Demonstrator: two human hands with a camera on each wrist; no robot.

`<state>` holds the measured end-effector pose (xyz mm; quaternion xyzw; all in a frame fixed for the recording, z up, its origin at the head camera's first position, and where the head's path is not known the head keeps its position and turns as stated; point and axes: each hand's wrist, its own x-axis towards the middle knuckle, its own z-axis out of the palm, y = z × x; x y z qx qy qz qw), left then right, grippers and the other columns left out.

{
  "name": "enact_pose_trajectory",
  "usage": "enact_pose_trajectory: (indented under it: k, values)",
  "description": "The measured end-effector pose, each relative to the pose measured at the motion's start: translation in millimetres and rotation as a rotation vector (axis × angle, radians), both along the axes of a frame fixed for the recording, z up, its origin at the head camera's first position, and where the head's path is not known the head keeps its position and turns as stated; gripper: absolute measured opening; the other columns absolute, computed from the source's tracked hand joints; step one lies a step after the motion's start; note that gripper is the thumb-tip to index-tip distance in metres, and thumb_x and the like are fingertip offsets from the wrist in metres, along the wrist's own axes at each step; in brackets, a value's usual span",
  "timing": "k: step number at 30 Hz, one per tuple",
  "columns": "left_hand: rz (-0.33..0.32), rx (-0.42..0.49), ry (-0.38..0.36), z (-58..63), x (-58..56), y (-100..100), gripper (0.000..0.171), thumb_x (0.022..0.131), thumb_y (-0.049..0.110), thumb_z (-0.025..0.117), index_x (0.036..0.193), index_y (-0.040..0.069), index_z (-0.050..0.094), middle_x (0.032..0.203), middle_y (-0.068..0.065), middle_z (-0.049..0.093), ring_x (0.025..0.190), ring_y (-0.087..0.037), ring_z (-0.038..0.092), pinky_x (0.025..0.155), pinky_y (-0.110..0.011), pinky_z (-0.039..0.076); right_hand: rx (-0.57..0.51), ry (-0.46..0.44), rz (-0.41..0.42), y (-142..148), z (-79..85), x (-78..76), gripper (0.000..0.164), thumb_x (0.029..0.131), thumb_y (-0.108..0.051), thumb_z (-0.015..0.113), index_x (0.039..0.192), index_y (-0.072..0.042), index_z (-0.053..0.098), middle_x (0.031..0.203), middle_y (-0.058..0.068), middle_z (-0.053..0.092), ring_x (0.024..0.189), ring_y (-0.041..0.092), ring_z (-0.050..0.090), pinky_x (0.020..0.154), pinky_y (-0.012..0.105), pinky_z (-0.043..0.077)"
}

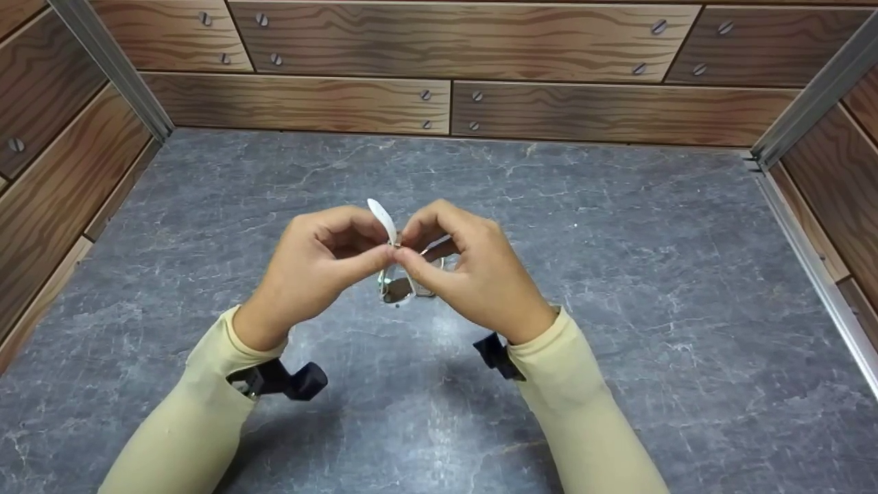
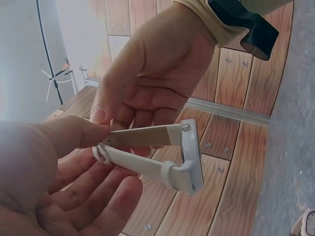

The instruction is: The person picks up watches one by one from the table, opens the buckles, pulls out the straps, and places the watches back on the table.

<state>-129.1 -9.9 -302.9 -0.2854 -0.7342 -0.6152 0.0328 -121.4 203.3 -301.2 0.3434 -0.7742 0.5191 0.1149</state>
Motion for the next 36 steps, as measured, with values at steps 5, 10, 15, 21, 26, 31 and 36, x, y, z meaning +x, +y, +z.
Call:
enact_pose_trajectory:
  k: [5,10,15,21,26,31,36]
  values:
    - [-0.004,0.027,-0.032,0.5,-0.6,-0.7,0.015,0.095,0.012,0.076,0.105,0.002,0.073,0.096,-0.005,0.075,0.081,-0.011,0.071,0.075,-0.03,0.061,0.07,-0.041,-0.017,-1.5,0.3,0.1,0.02,0.09,0.009,0.075,0.107,-0.002,0.071,0.1,0.002,0.074,0.089,0.011,0.072,0.08,0.027,0.061]
    - [0.0,0.023,-0.028,1.3,-1.0,-0.7,0.015,0.095,0.013,0.076,0.104,0.002,0.073,0.094,-0.004,0.074,0.077,-0.011,0.07,0.073,-0.031,0.06,0.06,-0.044,-0.043,-1.1,1.3,1.1,0.018,0.091,0.008,0.073,0.104,-0.003,0.076,0.097,0.003,0.076,0.084,0.012,0.073,0.074,0.024,0.06]
    - [0.014,0.012,-0.025,2.4,-0.8,-0.8,0.013,0.095,0.014,0.077,0.101,0.003,0.073,0.092,-0.002,0.074,0.074,-0.011,0.068,0.071,-0.03,0.059,0.058,-0.016,-0.049,-0.9,1.9,0.6,0.017,0.092,0.007,0.073,0.103,-0.005,0.078,0.095,0.003,0.075,0.081,0.013,0.072,0.072,0.023,0.06]
    - [0.013,0.018,-0.037,2.6,-1.0,-1.2,0.012,0.096,0.014,0.076,0.101,0.004,0.073,0.091,-0.002,0.073,0.075,-0.011,0.067,0.07,-0.03,0.058,0.071,-0.01,-0.072,-0.3,2.0,1.1,0.016,0.091,0.006,0.074,0.102,-0.005,0.078,0.095,0.002,0.075,0.083,0.012,0.072,0.071,0.024,0.061]
    - [-0.005,0.058,-0.03,1.3,-2.1,-2.4,0.012,0.096,0.012,0.075,0.104,0.003,0.073,0.092,-0.003,0.073,0.076,-0.012,0.067,0.07,-0.03,0.058,0.085,-0.014,-0.085,0.2,2.2,1.2,0.016,0.091,0.004,0.075,0.102,-0.007,0.077,0.097,0.002,0.076,0.086,0.011,0.073,0.071,0.025,0.061]
    - [0.009,0.09,-0.024,1.6,-3.7,-4.0,0.014,0.095,0.01,0.076,0.105,0.002,0.072,0.091,-0.004,0.073,0.076,-0.012,0.067,0.07,-0.031,0.058,0.083,-0.02,-0.076,1.0,2.1,1.0,0.018,0.09,0.007,0.074,0.101,-0.007,0.076,0.097,0.001,0.076,0.087,0.008,0.073,0.072,0.026,0.061]
    - [0.022,0.107,-0.022,3.3,-5.2,-6.1,0.015,0.094,0.01,0.076,0.106,0.001,0.072,0.092,-0.005,0.073,0.076,-0.014,0.068,0.072,-0.032,0.059,0.074,-0.032,-0.065,1.6,2.6,-0.3,0.016,0.092,0.005,0.074,0.102,-0.008,0.076,0.096,0.001,0.075,0.086,0.013,0.073,0.071,0.026,0.061]
